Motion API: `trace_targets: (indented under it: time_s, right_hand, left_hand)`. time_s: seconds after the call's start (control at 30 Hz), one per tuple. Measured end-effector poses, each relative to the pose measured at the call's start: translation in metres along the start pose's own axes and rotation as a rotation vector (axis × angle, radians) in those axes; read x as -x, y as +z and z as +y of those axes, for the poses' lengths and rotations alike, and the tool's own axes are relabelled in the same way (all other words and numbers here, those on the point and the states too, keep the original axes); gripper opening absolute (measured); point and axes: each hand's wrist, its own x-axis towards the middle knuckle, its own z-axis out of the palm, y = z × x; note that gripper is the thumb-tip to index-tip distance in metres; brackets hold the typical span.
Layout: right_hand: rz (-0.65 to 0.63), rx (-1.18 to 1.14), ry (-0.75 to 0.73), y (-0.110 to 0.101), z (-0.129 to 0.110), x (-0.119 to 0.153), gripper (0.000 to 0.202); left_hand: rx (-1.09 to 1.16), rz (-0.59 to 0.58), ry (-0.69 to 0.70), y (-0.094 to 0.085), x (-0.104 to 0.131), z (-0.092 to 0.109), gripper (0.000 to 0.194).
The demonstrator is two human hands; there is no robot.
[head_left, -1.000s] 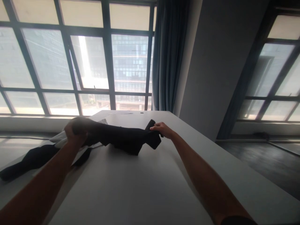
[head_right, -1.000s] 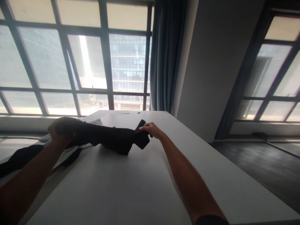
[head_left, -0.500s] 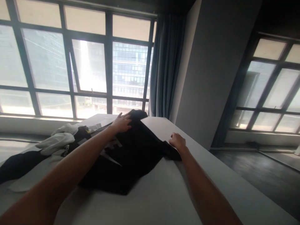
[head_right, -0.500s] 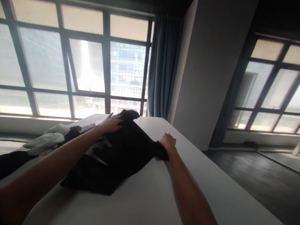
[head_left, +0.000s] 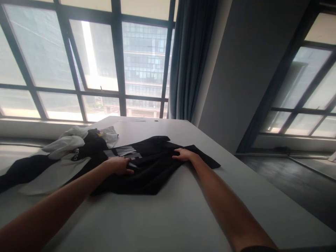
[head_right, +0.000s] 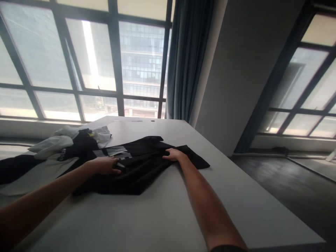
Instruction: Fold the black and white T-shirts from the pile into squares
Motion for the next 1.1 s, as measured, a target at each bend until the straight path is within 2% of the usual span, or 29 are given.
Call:
trace_targets:
  time_s: [0.1, 0.17, 0.27, 0.33, 0.47, 0.57, 0.63, 0.73, 0.83, 0.9, 0.93, 1.0, 1.1]
  right_hand:
    - [-0.004, 0.156, 0.200, -0.006, 0.013, -0.001, 0.086]
    - [-0.053, 0.214, 0.242, -0.017, 0.020, 0.004, 0.077]
    - [-0.115, 0.253, 0.272, -0.034, 0.023, 0.012, 0.058]
    - [-0.034, 0.312, 0.310, -0.037, 0.021, 0.014, 0.052]
    - [0.248, 0.377, 0.308, -0.018, 0.015, 0.002, 0.061]
    - [0.260, 0.360, 0.338, -0.003, 0.020, -0.012, 0.065]
    - [0.239, 0.357, 0.375, -0.003, 0.032, -0.018, 0.050]
    - [0.249, 0.351, 0.474, -0.014, 0.063, -0.016, 0.033]
    - [0.303, 0.299, 0.688, -0.030, 0.097, -0.007, 0.035]
    - [0.355, 0.303, 0.780, -0.038, 0.110, -0.003, 0.039]
    - [0.382, 0.328, 0.766, -0.040, 0.112, -0.004, 0.040]
    - [0.398, 0.356, 0.643, -0.041, 0.106, -0.011, 0.037]
    - [0.250, 0.261, 0.426, -0.036, 0.082, -0.036, 0.030]
  left_hand:
    - [-0.076, 0.268, -0.088, 0.011, -0.010, -0.024, 0.048]
    - [-0.080, 0.353, -0.077, 0.017, -0.017, -0.034, 0.045]
    - [0.028, 0.292, 0.046, 0.025, -0.025, -0.041, 0.056]
    - [0.081, 0.259, 0.111, 0.030, -0.030, -0.044, 0.064]
    - [0.170, 0.233, 0.141, 0.044, -0.041, -0.053, 0.072]
    - [0.216, 0.245, 0.155, 0.052, -0.046, -0.061, 0.075]
    - [0.229, 0.244, 0.155, 0.053, -0.046, -0.064, 0.077]
    - [0.255, 0.225, 0.149, 0.050, -0.044, -0.068, 0.081]
    - [0.277, 0.201, 0.155, 0.046, -0.044, -0.073, 0.084]
    - [0.302, 0.195, 0.168, 0.043, -0.044, -0.078, 0.085]
    - [0.320, 0.194, 0.180, 0.042, -0.044, -0.080, 0.085]
    - [0.354, 0.192, 0.206, 0.039, -0.042, -0.083, 0.084]
    - [0.377, 0.162, 0.229, 0.032, -0.036, -0.087, 0.081]
